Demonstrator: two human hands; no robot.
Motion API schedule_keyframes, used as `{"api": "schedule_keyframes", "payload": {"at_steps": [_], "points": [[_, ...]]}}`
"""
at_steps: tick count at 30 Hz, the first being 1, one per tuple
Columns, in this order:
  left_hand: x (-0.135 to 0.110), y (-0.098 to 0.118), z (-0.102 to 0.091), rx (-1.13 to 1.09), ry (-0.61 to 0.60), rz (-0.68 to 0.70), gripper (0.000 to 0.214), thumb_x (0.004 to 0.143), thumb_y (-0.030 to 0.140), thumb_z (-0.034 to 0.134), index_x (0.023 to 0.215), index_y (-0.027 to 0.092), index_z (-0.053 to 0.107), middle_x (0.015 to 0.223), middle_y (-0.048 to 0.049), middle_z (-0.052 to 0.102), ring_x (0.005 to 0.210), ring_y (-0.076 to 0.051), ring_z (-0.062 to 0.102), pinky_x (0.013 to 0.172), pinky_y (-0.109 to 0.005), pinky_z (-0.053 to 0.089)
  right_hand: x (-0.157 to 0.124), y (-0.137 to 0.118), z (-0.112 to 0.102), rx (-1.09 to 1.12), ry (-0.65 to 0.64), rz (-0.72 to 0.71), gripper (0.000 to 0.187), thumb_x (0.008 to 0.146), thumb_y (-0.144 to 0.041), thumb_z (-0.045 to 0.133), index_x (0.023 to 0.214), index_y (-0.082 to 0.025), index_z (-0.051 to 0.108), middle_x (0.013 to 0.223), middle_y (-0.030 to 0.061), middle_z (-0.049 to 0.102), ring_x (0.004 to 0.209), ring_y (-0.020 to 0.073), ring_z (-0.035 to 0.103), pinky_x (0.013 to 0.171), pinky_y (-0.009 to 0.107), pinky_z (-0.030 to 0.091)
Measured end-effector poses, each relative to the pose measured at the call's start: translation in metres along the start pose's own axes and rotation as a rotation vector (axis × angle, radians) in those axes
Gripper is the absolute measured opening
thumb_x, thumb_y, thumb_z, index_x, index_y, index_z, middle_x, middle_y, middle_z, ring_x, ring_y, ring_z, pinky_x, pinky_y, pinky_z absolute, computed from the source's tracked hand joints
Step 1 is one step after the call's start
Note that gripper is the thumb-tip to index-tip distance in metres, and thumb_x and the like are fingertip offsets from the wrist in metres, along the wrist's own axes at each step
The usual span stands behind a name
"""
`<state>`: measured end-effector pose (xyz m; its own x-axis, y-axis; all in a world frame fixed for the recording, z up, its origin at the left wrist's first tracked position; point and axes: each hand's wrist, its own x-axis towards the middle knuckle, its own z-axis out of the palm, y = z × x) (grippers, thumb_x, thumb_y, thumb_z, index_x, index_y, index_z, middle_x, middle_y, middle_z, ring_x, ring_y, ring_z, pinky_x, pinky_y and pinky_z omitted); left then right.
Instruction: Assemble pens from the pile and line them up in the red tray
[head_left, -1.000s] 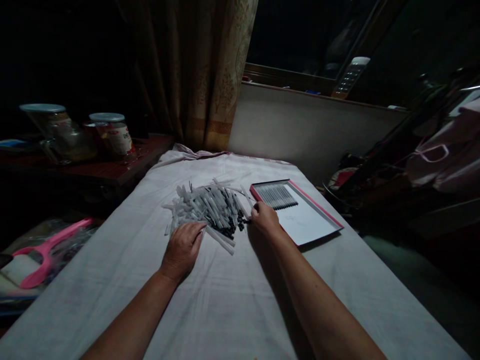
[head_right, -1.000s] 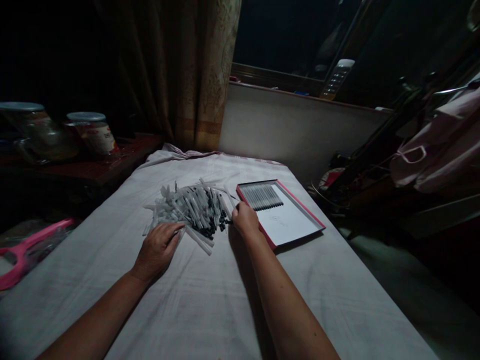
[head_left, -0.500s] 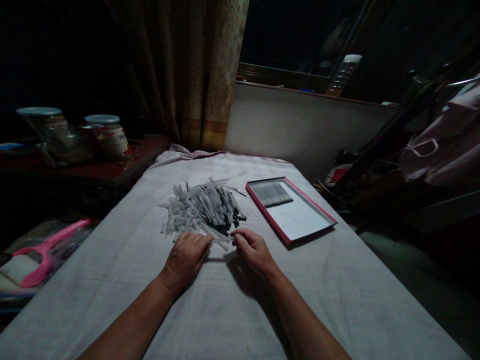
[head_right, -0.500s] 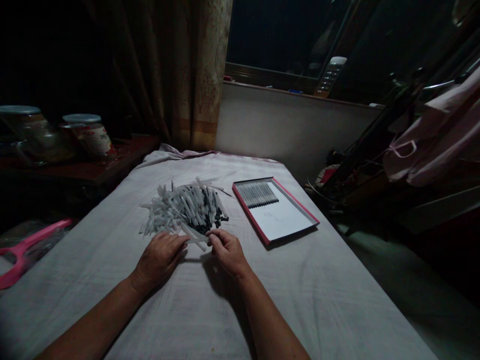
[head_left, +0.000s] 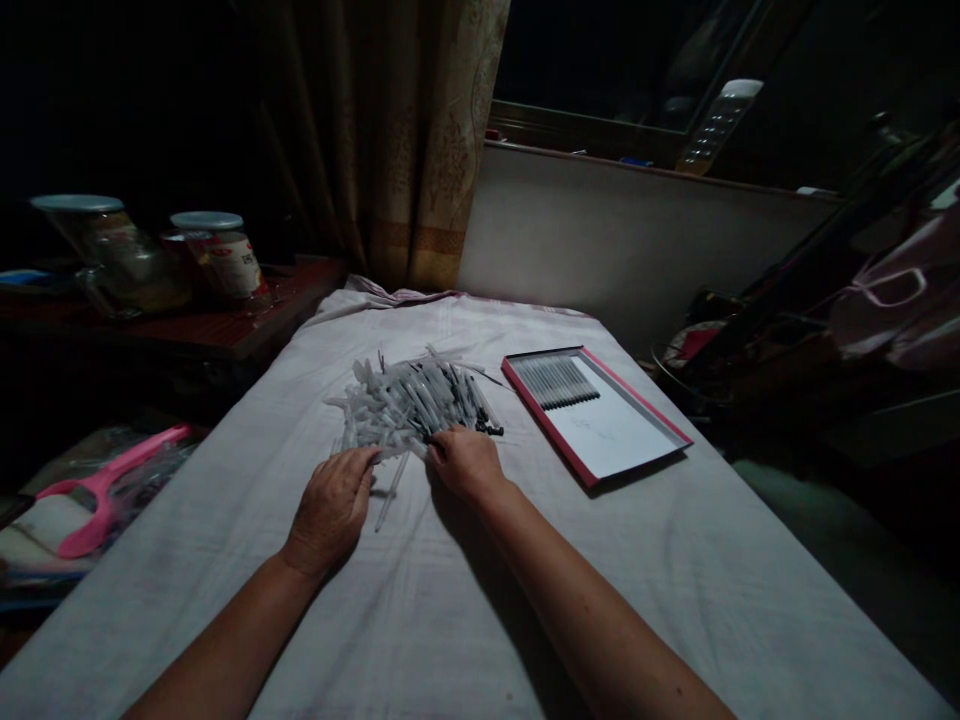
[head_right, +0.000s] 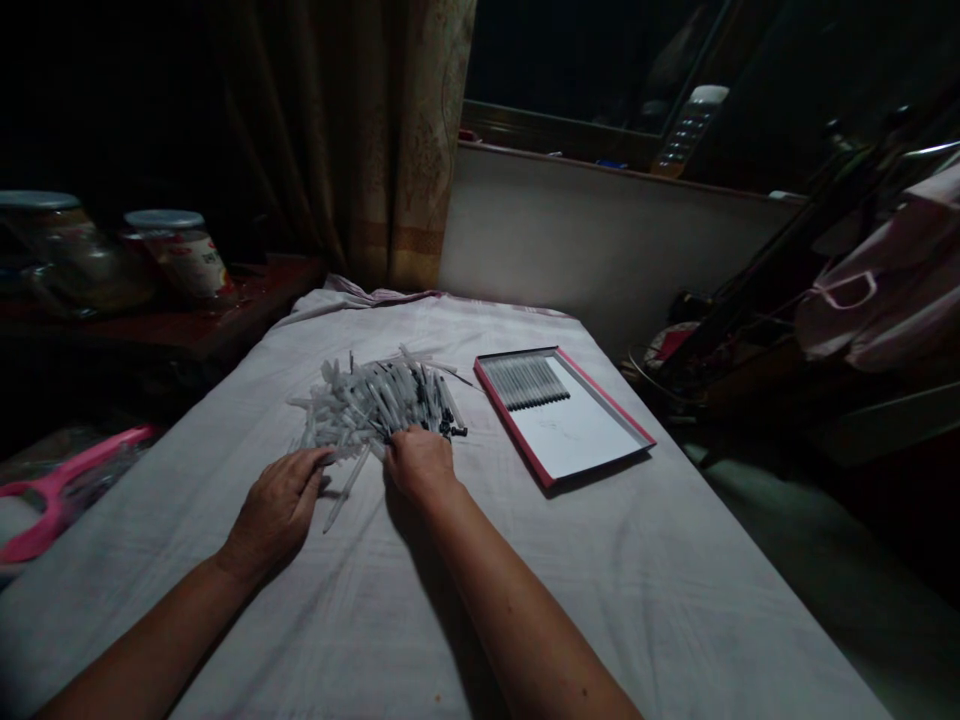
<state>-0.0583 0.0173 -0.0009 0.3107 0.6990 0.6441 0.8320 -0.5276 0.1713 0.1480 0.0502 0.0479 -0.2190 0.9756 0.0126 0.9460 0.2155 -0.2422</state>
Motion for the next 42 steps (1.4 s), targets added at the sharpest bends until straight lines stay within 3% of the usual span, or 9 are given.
{"api": "schedule_keyframes", "payload": {"at_steps": [5, 9, 14, 18, 22, 29, 39, 42], "points": [[0.005, 0.005, 0.0, -0.03, 0.0, 0.014, 0.022, 0.098, 0.027, 0.041, 0.107, 0.018, 0.06, 0.095, -0.0079, 0.07, 0.086, -0.023, 0.065, 0.08, -0.036, 0.051, 0.015, -0.008, 0.0, -0.064, -0.035, 0.093, 0.026, 0.09, -0.028, 0.051, 0.099, -0.021, 0.074, 0.102, 0.0118, 0.073, 0.092, 0.0248, 0.068, 0.077, 0.031, 0.048], [0.006, 0.007, -0.002, -0.064, -0.002, 0.003, 0.023, 0.098, 0.025, 0.042, 0.11, 0.019, 0.06, 0.096, -0.0078, 0.07, 0.088, -0.023, 0.065, 0.079, -0.037, 0.051, 0.005, 0.002, 0.002, 0.089, 0.036, 0.047, 0.021, 0.089, -0.028, 0.053, 0.094, -0.02, 0.072, 0.103, 0.0101, 0.071, 0.091, 0.0233, 0.067, 0.077, 0.03, 0.047], [0.005, 0.009, -0.004, -0.154, -0.031, -0.01, 0.027, 0.097, 0.021, 0.044, 0.12, 0.021, 0.058, 0.104, -0.0075, 0.07, 0.095, -0.023, 0.064, 0.083, -0.037, 0.051, -0.027, 0.023, 0.007, 0.771, 0.185, 0.106, 0.017, 0.083, -0.032, 0.054, 0.08, -0.02, 0.065, 0.07, 0.0006, 0.065, 0.065, 0.0158, 0.06, 0.06, 0.025, 0.045], [0.004, 0.013, -0.003, -0.21, -0.058, 0.013, 0.03, 0.096, 0.02, 0.045, 0.124, 0.023, 0.056, 0.107, -0.0068, 0.07, 0.098, -0.022, 0.065, 0.086, -0.037, 0.051, -0.05, 0.027, 0.01, 1.313, 0.104, 0.24, 0.018, 0.072, -0.036, 0.065, 0.076, -0.02, 0.058, 0.06, -0.0043, 0.061, 0.046, 0.0095, 0.051, 0.041, 0.019, 0.036], [0.004, 0.019, -0.003, -0.216, -0.067, 0.049, 0.028, 0.096, 0.02, 0.047, 0.122, 0.021, 0.057, 0.106, -0.0079, 0.071, 0.098, -0.022, 0.065, 0.087, -0.037, 0.051, -0.058, 0.022, 0.007, 1.541, 0.056, 0.35, 0.024, 0.066, -0.035, 0.074, 0.074, -0.019, 0.056, 0.062, -0.0027, 0.066, 0.043, 0.0086, 0.053, 0.036, 0.017, 0.036], [0.005, 0.033, -0.005, -0.292, -0.171, 0.066, 0.027, 0.097, 0.023, 0.046, 0.12, 0.021, 0.059, 0.099, -0.0083, 0.073, 0.09, -0.022, 0.068, 0.082, -0.037, 0.054, -0.059, 0.014, 0.003, 1.647, 0.351, 0.319, 0.028, 0.068, -0.039, 0.077, 0.079, -0.021, 0.059, 0.079, 0.0026, 0.073, 0.065, 0.0155, 0.068, 0.052, 0.024, 0.054], [0.006, 0.036, -0.004, -0.294, -0.139, 0.084, 0.023, 0.097, 0.022, 0.047, 0.117, 0.02, 0.059, 0.098, -0.0076, 0.072, 0.088, -0.02, 0.068, 0.078, -0.034, 0.054, -0.06, 0.006, 0.014, 1.513, 0.372, 0.185, 0.015, 0.075, -0.033, 0.071, 0.082, -0.022, 0.066, 0.081, 0.0021, 0.07, 0.069, 0.0148, 0.065, 0.061, 0.026, 0.053], [0.006, 0.037, -0.004, -0.299, -0.136, 0.091, 0.022, 0.098, 0.022, 0.047, 0.117, 0.019, 0.058, 0.097, -0.0074, 0.073, 0.087, -0.02, 0.068, 0.076, -0.034, 0.054, -0.061, 0.005, 0.016, 1.471, 0.326, 0.167, 0.012, 0.074, -0.031, 0.071, 0.082, -0.022, 0.068, 0.08, 0.0019, 0.069, 0.071, 0.0153, 0.065, 0.063, 0.026, 0.052]]}}
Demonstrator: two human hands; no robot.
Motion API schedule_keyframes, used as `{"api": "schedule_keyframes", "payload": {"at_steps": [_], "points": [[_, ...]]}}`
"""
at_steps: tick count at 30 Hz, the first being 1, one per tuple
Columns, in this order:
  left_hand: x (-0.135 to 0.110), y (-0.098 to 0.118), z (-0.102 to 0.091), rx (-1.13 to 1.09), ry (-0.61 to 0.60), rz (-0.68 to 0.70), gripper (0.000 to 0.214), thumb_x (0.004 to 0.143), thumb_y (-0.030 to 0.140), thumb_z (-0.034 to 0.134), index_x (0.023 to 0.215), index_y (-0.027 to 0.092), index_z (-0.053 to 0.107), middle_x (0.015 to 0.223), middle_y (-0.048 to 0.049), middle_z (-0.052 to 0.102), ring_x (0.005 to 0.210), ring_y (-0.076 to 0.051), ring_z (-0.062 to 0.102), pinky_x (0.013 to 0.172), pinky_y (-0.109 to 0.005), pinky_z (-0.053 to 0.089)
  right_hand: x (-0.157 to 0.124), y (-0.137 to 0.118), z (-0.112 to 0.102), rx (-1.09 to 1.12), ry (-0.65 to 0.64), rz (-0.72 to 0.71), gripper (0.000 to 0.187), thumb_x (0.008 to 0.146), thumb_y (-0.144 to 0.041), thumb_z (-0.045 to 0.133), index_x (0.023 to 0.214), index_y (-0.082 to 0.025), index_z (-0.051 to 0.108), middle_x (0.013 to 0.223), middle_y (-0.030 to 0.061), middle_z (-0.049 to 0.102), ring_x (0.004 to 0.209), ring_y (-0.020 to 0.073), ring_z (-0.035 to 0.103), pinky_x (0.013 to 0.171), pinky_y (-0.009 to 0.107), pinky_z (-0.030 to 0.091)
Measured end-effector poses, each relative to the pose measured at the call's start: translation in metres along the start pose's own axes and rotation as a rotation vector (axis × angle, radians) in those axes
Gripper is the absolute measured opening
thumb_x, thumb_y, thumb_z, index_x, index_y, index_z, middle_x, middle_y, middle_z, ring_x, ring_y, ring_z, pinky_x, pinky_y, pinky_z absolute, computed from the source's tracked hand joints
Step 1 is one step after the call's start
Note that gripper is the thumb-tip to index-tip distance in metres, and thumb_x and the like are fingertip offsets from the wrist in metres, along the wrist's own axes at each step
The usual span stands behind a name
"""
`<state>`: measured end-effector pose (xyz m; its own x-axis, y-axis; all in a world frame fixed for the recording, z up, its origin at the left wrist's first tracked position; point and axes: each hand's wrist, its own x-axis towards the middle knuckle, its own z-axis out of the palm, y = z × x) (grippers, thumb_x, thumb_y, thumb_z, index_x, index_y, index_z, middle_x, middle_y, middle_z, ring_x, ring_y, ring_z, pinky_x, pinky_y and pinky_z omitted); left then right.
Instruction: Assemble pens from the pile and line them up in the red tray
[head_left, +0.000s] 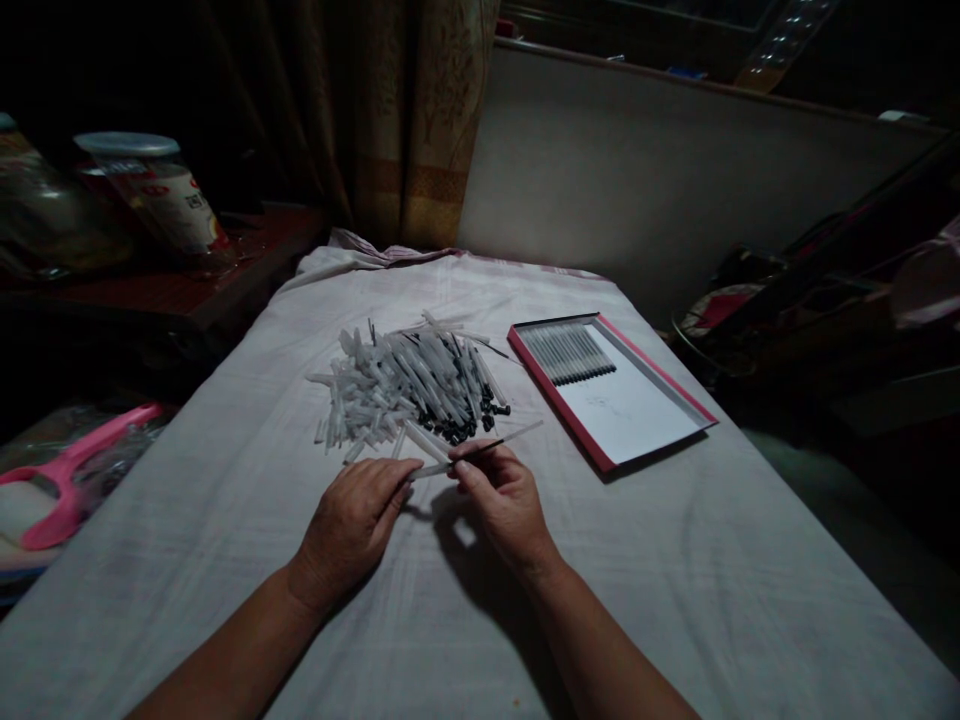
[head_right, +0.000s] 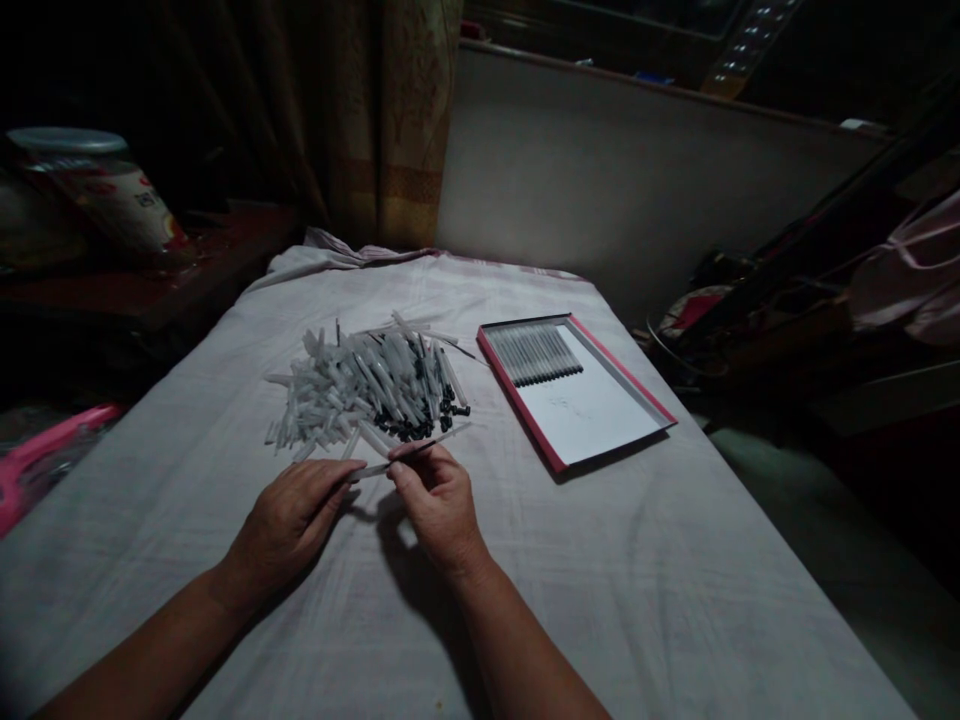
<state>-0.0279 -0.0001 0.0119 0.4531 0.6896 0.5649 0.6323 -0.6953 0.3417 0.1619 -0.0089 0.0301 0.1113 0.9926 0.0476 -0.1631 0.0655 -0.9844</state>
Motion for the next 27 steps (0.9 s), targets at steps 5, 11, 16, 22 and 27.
{"api": "schedule_keyframes", "payload": {"at_steps": [5, 11, 16, 22, 27], "points": [[-0.001, 0.0, 0.0, 0.005, 0.026, -0.02, 0.021, 0.098, 0.023, 0.046, 0.115, 0.02, 0.057, 0.098, -0.0069, 0.073, 0.088, -0.02, 0.068, 0.078, -0.033, 0.053, -0.005, 0.004, 0.003, -0.05, -0.08, 0.029, 0.02, 0.079, -0.029, 0.065, 0.097, -0.022, 0.07, 0.086, 0.0029, 0.07, 0.072, 0.0157, 0.067, 0.065, 0.028, 0.053], [-0.002, -0.004, -0.003, -0.039, 0.155, -0.148, 0.021, 0.099, 0.024, 0.042, 0.115, 0.021, 0.055, 0.093, -0.0041, 0.072, 0.088, -0.019, 0.068, 0.08, -0.033, 0.054, 0.02, 0.002, -0.029, -0.508, -0.08, -0.137, 0.033, 0.081, -0.019, 0.053, 0.109, -0.022, 0.07, 0.1, 0.0059, 0.074, 0.088, 0.0195, 0.068, 0.081, 0.033, 0.053], [-0.004, -0.009, -0.003, -0.039, 0.191, -0.143, 0.024, 0.098, 0.024, 0.045, 0.118, 0.022, 0.057, 0.099, -0.0052, 0.072, 0.092, -0.02, 0.068, 0.083, -0.034, 0.054, 0.061, 0.003, -0.07, -1.083, 0.154, -0.151, 0.027, 0.082, -0.02, 0.055, 0.103, -0.019, 0.073, 0.103, 0.0094, 0.072, 0.093, 0.0221, 0.067, 0.087, 0.033, 0.049], [0.0, -0.009, -0.007, -0.005, 0.158, -0.058, 0.026, 0.096, 0.018, 0.05, 0.12, 0.021, 0.06, 0.102, -0.0065, 0.07, 0.094, -0.019, 0.066, 0.084, -0.032, 0.052, 0.078, 0.01, -0.076, -1.413, 0.086, -0.138, 0.022, 0.086, -0.031, 0.061, 0.103, -0.023, 0.073, 0.098, 0.0071, 0.069, 0.084, 0.0212, 0.065, 0.071, 0.029, 0.045], [-0.001, -0.013, -0.009, 0.051, 0.097, -0.038, 0.03, 0.096, 0.02, 0.05, 0.124, 0.021, 0.059, 0.101, -0.0072, 0.068, 0.091, -0.02, 0.064, 0.078, -0.032, 0.05, 0.076, 0.009, -0.079, -1.299, 0.11, -0.161, 0.017, 0.086, -0.027, 0.057, 0.092, -0.019, 0.071, 0.094, 0.0088, 0.071, 0.084, 0.0219, 0.064, 0.074, 0.03, 0.045]]}}
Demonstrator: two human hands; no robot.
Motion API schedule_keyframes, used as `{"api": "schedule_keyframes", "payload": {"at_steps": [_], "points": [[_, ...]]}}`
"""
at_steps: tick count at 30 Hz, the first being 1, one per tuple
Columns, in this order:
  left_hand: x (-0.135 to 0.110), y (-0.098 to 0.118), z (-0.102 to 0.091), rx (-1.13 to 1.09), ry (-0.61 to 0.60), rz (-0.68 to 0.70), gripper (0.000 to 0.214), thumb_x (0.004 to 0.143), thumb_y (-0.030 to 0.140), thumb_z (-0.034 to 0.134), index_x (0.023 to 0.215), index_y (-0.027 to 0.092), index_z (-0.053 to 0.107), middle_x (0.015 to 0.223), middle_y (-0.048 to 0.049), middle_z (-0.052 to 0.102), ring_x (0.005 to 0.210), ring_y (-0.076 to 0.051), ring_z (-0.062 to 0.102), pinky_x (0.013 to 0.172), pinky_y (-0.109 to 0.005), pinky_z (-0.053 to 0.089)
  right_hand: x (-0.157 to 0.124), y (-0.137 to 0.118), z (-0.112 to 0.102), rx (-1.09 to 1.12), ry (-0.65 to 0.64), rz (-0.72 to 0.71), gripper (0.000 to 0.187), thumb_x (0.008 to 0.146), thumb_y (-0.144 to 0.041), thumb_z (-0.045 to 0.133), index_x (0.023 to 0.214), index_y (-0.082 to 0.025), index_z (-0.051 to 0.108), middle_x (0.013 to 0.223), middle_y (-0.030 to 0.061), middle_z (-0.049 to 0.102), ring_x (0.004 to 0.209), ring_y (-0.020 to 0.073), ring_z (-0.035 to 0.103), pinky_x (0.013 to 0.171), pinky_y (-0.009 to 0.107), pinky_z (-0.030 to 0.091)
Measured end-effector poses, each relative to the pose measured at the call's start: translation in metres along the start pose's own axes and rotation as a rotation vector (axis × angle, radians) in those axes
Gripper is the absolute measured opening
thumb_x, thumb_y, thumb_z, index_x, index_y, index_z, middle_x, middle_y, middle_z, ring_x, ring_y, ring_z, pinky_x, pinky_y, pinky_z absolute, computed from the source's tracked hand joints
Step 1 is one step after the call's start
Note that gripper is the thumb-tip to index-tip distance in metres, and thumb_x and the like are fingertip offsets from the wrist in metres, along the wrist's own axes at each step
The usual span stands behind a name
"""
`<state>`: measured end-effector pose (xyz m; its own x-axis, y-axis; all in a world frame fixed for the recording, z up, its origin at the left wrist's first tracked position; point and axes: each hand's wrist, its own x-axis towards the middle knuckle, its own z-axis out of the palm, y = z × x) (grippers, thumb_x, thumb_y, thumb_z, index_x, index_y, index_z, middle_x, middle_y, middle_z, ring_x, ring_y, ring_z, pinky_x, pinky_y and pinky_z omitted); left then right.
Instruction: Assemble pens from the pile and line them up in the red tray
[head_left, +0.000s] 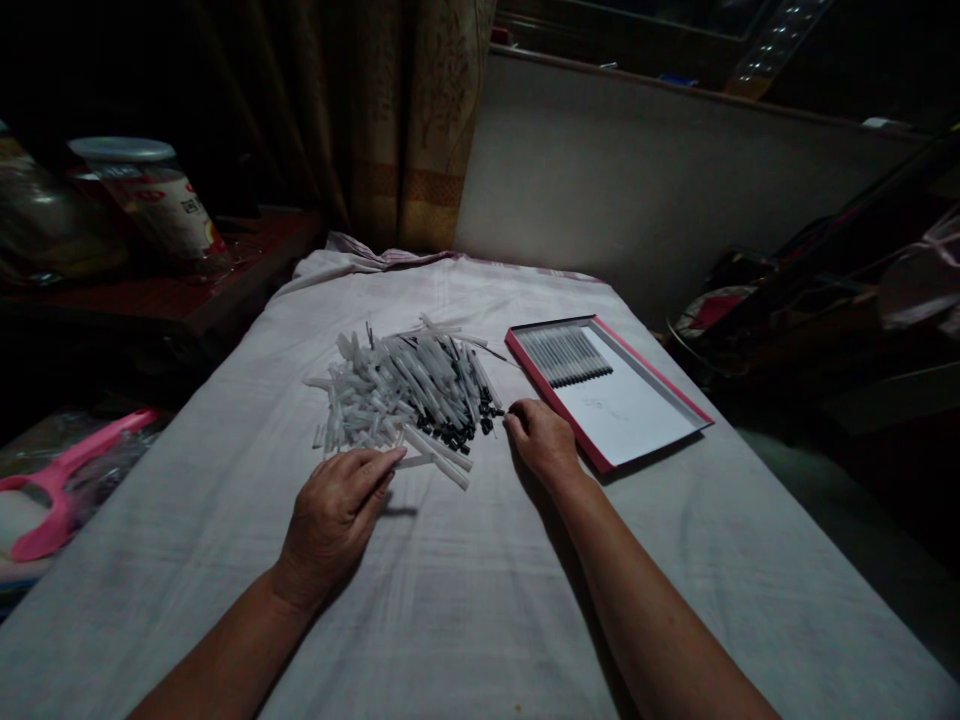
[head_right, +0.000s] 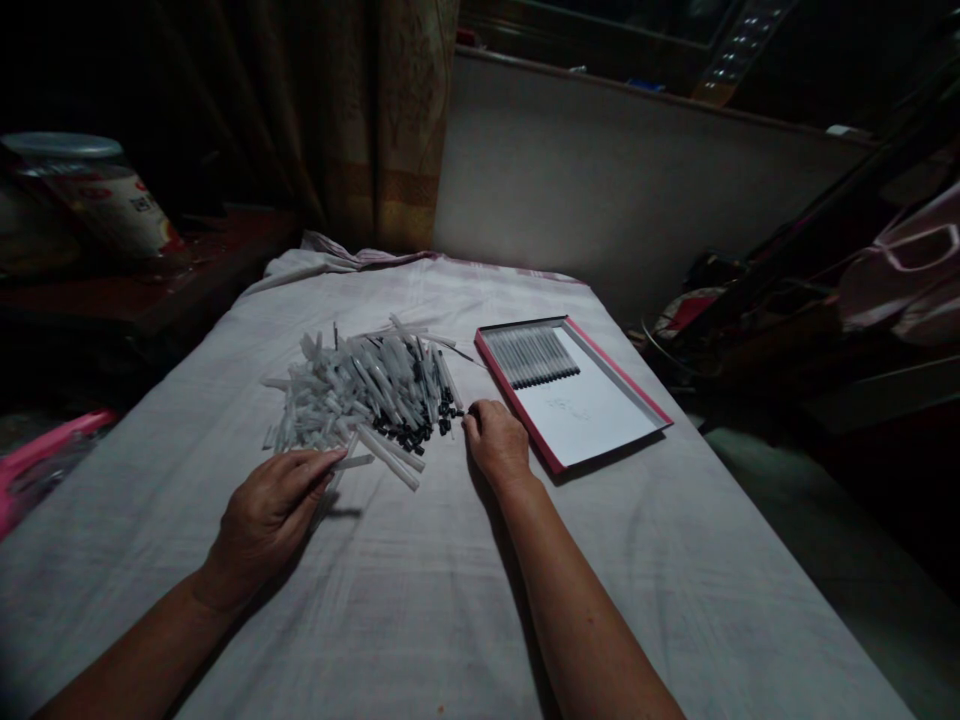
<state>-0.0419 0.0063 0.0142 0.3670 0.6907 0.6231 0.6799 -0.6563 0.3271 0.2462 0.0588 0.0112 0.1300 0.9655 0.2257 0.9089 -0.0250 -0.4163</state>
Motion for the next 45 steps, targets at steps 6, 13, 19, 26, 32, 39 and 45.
{"api": "schedule_keyframes", "payload": {"at_steps": [6, 13, 19, 26, 32, 39, 45], "points": [[-0.003, 0.001, 0.002, 0.071, -0.091, 0.042, 0.03, 0.097, 0.026, 0.05, 0.124, 0.022, 0.061, 0.097, -0.0063, 0.067, 0.084, -0.021, 0.061, 0.072, -0.034, 0.046, -0.045, -0.022, -0.008, 0.828, -0.096, 0.151, 0.027, 0.082, -0.039, 0.056, 0.092, -0.017, 0.068, 0.078, 0.0061, 0.071, 0.064, 0.017, 0.063, 0.058, 0.027, 0.047], [-0.002, 0.009, 0.006, 0.093, -0.148, 0.067, 0.03, 0.099, 0.03, 0.046, 0.122, 0.022, 0.063, 0.095, -0.0061, 0.068, 0.083, -0.021, 0.06, 0.072, -0.033, 0.044, -0.078, -0.057, -0.004, 1.123, -0.271, 0.199, 0.019, 0.075, -0.029, 0.063, 0.089, -0.018, 0.07, 0.07, 0.0006, 0.067, 0.056, 0.0113, 0.056, 0.052, 0.022, 0.043], [-0.001, 0.011, 0.006, 0.08, -0.163, 0.065, 0.03, 0.099, 0.03, 0.045, 0.123, 0.023, 0.062, 0.095, -0.0056, 0.068, 0.083, -0.02, 0.061, 0.072, -0.032, 0.044, -0.081, -0.057, 0.005, 0.994, -0.194, 0.011, 0.017, 0.082, -0.024, 0.058, 0.093, -0.019, 0.071, 0.083, 0.0037, 0.07, 0.075, 0.016, 0.064, 0.066, 0.026, 0.051], [-0.001, 0.012, 0.006, 0.083, -0.168, 0.067, 0.029, 0.099, 0.028, 0.046, 0.123, 0.022, 0.061, 0.095, -0.0055, 0.068, 0.084, -0.02, 0.06, 0.073, -0.033, 0.045, -0.081, -0.055, 0.003, 0.75, 0.041, -0.394, 0.023, 0.088, -0.011, 0.053, 0.102, -0.021, 0.069, 0.09, 0.0065, 0.072, 0.083, 0.0169, 0.068, 0.074, 0.028, 0.054], [-0.002, 0.012, 0.006, 0.065, -0.19, 0.087, 0.027, 0.099, 0.027, 0.045, 0.119, 0.021, 0.063, 0.093, -0.0052, 0.068, 0.081, -0.019, 0.06, 0.071, -0.032, 0.044, -0.081, -0.052, 0.005, 0.6, 0.087, -0.495, 0.02, 0.093, -0.015, 0.052, 0.104, -0.02, 0.067, 0.088, 0.0068, 0.073, 0.078, 0.0167, 0.069, 0.07, 0.027, 0.055], [-0.001, 0.014, 0.005, 0.038, -0.202, 0.093, 0.026, 0.098, 0.028, 0.048, 0.117, 0.022, 0.065, 0.093, -0.005, 0.07, 0.08, -0.019, 0.061, 0.07, -0.032, 0.044, -0.082, -0.05, 0.005, 0.503, 0.009, -0.396, 0.024, 0.096, -0.024, 0.047, 0.089, -0.02, 0.069, 0.075, 0.0057, 0.071, 0.067, 0.0163, 0.065, 0.064, 0.026, 0.051], [-0.001, 0.013, 0.007, 0.006, -0.188, 0.051, 0.024, 0.098, 0.026, 0.048, 0.116, 0.02, 0.064, 0.092, -0.0052, 0.07, 0.081, -0.019, 0.062, 0.071, -0.032, 0.044, -0.082, -0.056, 0.003, 0.659, 0.012, -0.369, 0.019, 0.092, -0.02, 0.052, 0.096, -0.021, 0.07, 0.086, 0.007, 0.073, 0.078, 0.0179, 0.068, 0.072, 0.029, 0.054]]}}
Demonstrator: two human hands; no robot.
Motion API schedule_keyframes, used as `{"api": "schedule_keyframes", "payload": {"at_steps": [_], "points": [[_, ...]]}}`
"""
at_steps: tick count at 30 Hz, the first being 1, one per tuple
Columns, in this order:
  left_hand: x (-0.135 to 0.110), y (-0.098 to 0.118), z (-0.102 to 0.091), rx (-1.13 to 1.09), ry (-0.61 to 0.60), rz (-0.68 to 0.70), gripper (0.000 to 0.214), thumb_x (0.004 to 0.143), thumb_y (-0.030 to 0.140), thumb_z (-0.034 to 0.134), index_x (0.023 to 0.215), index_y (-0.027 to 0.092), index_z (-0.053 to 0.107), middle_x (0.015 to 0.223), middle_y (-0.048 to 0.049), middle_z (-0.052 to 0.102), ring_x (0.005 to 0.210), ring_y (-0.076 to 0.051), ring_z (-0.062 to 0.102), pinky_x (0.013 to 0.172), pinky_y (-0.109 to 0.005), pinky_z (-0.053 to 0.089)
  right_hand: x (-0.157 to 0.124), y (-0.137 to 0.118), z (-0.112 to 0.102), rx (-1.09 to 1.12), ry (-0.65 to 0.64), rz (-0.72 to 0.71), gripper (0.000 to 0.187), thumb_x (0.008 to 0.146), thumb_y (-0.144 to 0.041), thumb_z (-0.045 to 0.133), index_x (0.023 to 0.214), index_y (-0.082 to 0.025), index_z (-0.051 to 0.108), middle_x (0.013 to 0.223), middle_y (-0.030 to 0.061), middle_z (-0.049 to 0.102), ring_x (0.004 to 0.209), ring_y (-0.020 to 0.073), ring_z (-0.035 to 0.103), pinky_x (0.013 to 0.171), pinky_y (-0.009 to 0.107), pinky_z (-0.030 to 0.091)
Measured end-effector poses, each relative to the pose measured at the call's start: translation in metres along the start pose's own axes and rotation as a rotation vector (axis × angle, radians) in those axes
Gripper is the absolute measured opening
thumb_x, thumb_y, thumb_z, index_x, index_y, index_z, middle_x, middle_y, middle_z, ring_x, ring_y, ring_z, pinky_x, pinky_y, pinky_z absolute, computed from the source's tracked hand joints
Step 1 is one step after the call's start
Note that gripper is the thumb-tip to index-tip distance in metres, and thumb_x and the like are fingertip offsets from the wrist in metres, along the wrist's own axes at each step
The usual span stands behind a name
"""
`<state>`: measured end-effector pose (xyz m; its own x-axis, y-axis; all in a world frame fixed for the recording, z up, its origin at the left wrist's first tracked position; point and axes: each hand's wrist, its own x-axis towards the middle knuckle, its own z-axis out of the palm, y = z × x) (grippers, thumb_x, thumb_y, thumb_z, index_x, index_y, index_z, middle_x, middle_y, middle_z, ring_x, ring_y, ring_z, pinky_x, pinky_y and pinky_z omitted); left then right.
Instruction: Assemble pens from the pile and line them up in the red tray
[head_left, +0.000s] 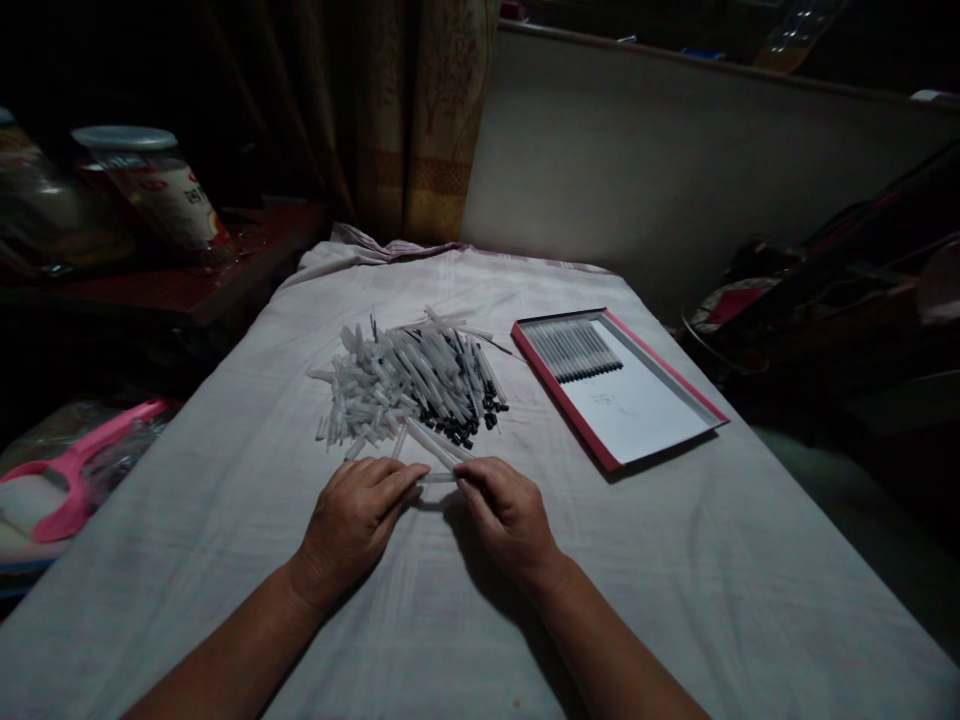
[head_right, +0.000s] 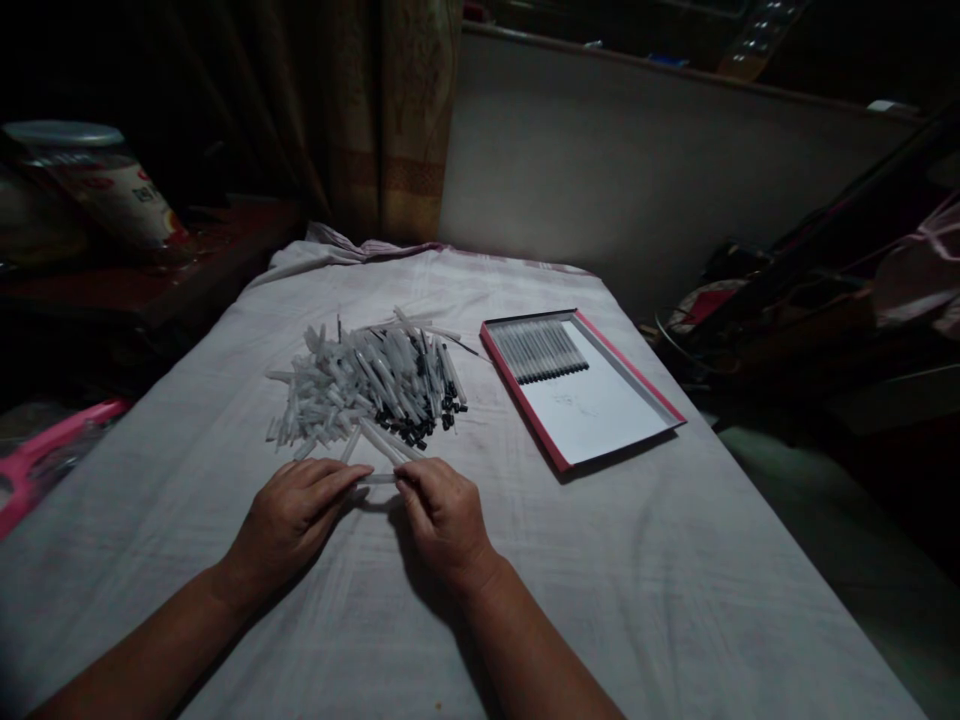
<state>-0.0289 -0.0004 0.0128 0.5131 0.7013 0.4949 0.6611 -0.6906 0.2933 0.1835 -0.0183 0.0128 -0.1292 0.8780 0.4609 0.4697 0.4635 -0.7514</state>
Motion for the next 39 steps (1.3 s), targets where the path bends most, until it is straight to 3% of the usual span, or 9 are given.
{"api": "schedule_keyframes", "payload": {"at_steps": [7, 11, 13, 17, 20, 24, 29, 33, 39], "points": [[0.001, 0.002, -0.002, -0.026, 0.002, 0.03, 0.025, 0.099, 0.028, 0.047, 0.118, 0.021, 0.062, 0.094, -0.0046, 0.07, 0.082, -0.019, 0.062, 0.071, -0.032, 0.042, 0.0, 0.0, -0.001, 0.066, -0.002, 0.132, 0.017, 0.089, -0.024, 0.056, 0.085, -0.021, 0.072, 0.078, 0.0047, 0.073, 0.071, 0.0167, 0.067, 0.066, 0.026, 0.052], [0.0, 0.003, -0.001, -0.024, 0.01, 0.046, 0.026, 0.099, 0.028, 0.047, 0.118, 0.023, 0.063, 0.093, -0.0044, 0.071, 0.081, -0.018, 0.061, 0.072, -0.033, 0.042, -0.001, 0.004, -0.004, -0.022, -0.06, 0.169, 0.033, 0.092, -0.033, 0.051, 0.065, -0.021, 0.066, 0.06, 0.0027, 0.065, 0.058, 0.0147, 0.061, 0.057, 0.025, 0.047], [0.0, 0.003, -0.001, -0.024, 0.01, 0.035, 0.025, 0.099, 0.028, 0.047, 0.117, 0.022, 0.064, 0.093, -0.0044, 0.071, 0.081, -0.019, 0.061, 0.072, -0.033, 0.042, -0.002, 0.004, -0.005, 0.008, -0.086, 0.18, 0.031, 0.093, -0.035, 0.049, 0.072, -0.02, 0.067, 0.061, 0.0026, 0.066, 0.057, 0.0146, 0.061, 0.058, 0.025, 0.047], [0.0, 0.002, 0.0, -0.033, -0.006, 0.004, 0.025, 0.097, 0.027, 0.05, 0.117, 0.022, 0.064, 0.094, -0.0045, 0.07, 0.083, -0.019, 0.061, 0.073, -0.033, 0.042, -0.002, 0.0, -0.009, 0.111, -0.109, 0.195, 0.021, 0.09, -0.028, 0.053, 0.104, -0.019, 0.065, 0.074, 0.0026, 0.071, 0.061, 0.0148, 0.064, 0.059, 0.024, 0.049], [0.0, 0.001, 0.0, -0.034, -0.022, -0.004, 0.025, 0.097, 0.027, 0.051, 0.117, 0.023, 0.065, 0.094, -0.0044, 0.07, 0.083, -0.019, 0.061, 0.073, -0.034, 0.042, -0.001, -0.001, -0.01, 0.023, -0.096, 0.127, 0.013, 0.088, -0.025, 0.054, 0.091, -0.021, 0.066, 0.076, 0.0035, 0.07, 0.066, 0.0154, 0.063, 0.062, 0.025, 0.049], [0.0, 0.001, 0.001, -0.038, -0.017, 0.005, 0.026, 0.097, 0.029, 0.049, 0.118, 0.023, 0.065, 0.094, -0.0046, 0.07, 0.082, -0.019, 0.061, 0.072, -0.034, 0.042, -0.001, 0.003, -0.01, -0.053, -0.128, 0.122, 0.024, 0.092, -0.03, 0.051, 0.076, -0.021, 0.065, 0.066, 0.0018, 0.066, 0.06, 0.0141, 0.06, 0.06, 0.024, 0.046], [-0.001, 0.001, 0.001, -0.039, -0.017, 0.003, 0.027, 0.098, 0.028, 0.048, 0.118, 0.022, 0.065, 0.094, -0.0048, 0.07, 0.082, -0.02, 0.061, 0.073, -0.034, 0.041, -0.003, 0.003, -0.011, -0.032, -0.128, 0.107, 0.016, 0.087, -0.028, 0.057, 0.1, -0.02, 0.065, 0.078, 0.0024, 0.07, 0.062, 0.014, 0.061, 0.061, 0.024, 0.047], [-0.002, 0.0, 0.002, -0.04, -0.018, 0.004, 0.026, 0.097, 0.028, 0.049, 0.118, 0.023, 0.065, 0.094, -0.0048, 0.07, 0.083, -0.019, 0.061, 0.074, -0.034, 0.041, -0.003, 0.002, -0.012, -0.07, -0.135, 0.073, 0.015, 0.091, -0.026, 0.051, 0.087, -0.021, 0.065, 0.073, 0.0029, 0.068, 0.064, 0.0149, 0.063, 0.062, 0.024, 0.048], [-0.003, -0.001, 0.003, -0.048, -0.023, -0.007, 0.027, 0.097, 0.027, 0.049, 0.119, 0.023, 0.065, 0.094, -0.005, 0.07, 0.084, -0.019, 0.062, 0.075, -0.034, 0.042, -0.004, 0.003, -0.013, -0.079, -0.128, 0.055, 0.017, 0.09, -0.026, 0.054, 0.103, -0.02, 0.063, 0.079, 0.0037, 0.071, 0.064, 0.0148, 0.063, 0.062, 0.024, 0.049]]}}
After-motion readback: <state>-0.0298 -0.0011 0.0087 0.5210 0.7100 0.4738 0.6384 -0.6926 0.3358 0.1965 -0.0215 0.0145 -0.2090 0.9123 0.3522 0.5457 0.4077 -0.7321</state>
